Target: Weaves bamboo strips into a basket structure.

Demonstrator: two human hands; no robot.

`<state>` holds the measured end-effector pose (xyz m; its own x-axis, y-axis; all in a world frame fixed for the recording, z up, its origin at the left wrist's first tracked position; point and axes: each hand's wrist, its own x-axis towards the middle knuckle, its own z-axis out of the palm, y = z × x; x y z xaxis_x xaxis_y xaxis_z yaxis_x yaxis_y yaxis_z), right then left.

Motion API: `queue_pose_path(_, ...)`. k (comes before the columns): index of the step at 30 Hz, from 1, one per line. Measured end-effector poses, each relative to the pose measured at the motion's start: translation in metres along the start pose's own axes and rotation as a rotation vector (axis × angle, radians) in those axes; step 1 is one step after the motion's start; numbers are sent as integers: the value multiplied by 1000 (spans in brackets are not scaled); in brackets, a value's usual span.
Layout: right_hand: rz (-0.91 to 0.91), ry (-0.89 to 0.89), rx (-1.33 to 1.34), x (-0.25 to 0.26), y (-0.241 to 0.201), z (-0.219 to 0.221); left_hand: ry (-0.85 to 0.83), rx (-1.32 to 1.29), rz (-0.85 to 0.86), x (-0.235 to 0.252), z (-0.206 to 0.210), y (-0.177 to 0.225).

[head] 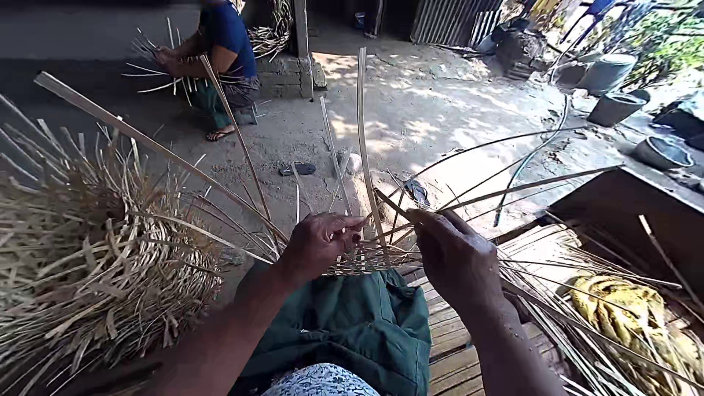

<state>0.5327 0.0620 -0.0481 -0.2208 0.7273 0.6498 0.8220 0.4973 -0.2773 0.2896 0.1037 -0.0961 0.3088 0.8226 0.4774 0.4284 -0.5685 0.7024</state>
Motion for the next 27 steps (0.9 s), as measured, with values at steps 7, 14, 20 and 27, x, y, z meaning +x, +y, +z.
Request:
queue_pose_path(7,133,-27,69,21,-2,-8,-39,-205,-121,-6,-13,2)
queue_pose_path(14,345,-519,155,35,-1,-5,-62,-175,-108,-5,-2,7)
queue_pose_path(20,437,-799,447,53,10,-4,-69,-212,-181,-13,-3,14)
queue_pose_path(27,409,-864,420,56,-5,-7,-90,-117,-214,-15,-10,17)
